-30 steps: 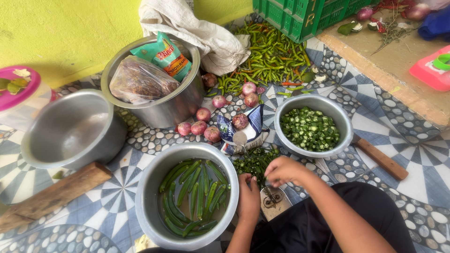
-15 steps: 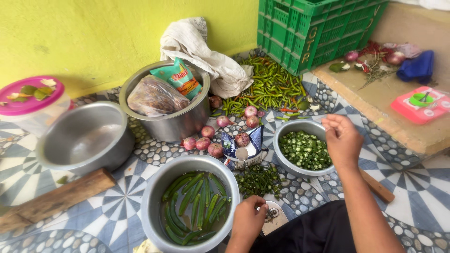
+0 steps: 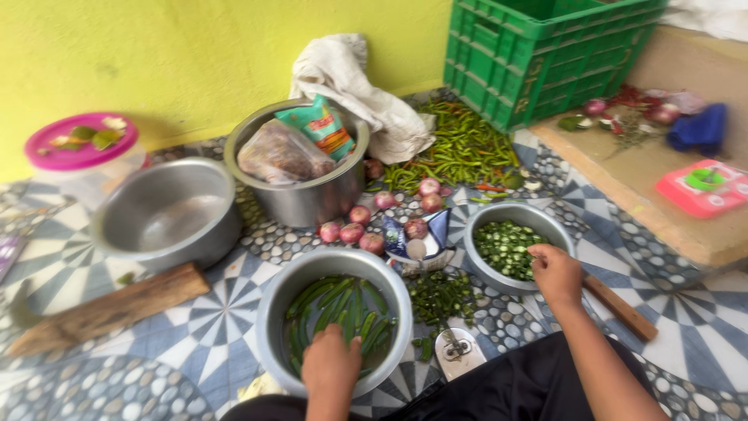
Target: The person sits on the floor and uses a traditional blade to chop green okra pods. They repeatedly pick okra from a bowl of water, trim the ends, and slice the pods into small pieces, placing the chopped pieces into a separate bowl.
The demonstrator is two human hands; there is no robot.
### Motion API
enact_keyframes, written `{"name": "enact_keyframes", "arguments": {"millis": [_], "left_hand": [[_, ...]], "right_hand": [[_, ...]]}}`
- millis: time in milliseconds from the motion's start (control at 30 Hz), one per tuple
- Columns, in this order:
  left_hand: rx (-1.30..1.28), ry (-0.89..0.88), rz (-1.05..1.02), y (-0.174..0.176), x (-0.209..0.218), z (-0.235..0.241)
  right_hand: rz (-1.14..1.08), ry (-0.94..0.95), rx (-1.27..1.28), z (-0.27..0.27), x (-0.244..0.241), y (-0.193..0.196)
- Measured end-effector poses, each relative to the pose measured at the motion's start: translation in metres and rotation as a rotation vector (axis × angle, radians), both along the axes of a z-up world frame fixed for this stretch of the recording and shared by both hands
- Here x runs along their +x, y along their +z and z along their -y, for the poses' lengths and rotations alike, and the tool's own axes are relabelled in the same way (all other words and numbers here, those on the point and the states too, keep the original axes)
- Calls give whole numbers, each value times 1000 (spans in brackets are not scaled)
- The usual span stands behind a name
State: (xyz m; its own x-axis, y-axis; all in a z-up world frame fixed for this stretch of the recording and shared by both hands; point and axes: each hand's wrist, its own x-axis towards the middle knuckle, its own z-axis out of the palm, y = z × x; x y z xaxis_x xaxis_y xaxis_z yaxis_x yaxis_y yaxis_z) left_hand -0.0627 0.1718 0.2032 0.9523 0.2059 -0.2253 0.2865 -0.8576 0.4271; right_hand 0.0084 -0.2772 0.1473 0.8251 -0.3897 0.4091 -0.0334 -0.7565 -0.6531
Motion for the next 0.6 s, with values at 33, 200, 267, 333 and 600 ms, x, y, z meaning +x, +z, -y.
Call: {"name": "enact_keyframes", "arguments": {"millis": [33,200,267,333,600], "left_hand": [[26,5,-95,-6,5,6],[202,9,-286,-52,23,30],[181,42,-342,-70,34,32],[134,59,-437,-89,43,27],[92,-60,-589,-127,63,24]], "right_hand": [[19,70,-17,-23,-5,15],[-85,620,-56,-174,-24,46],[-273,731,13,-233,-21,42],[-323,909,-179,-278,-12,33],[-1012,724,-653,-351,13,-18]]}}
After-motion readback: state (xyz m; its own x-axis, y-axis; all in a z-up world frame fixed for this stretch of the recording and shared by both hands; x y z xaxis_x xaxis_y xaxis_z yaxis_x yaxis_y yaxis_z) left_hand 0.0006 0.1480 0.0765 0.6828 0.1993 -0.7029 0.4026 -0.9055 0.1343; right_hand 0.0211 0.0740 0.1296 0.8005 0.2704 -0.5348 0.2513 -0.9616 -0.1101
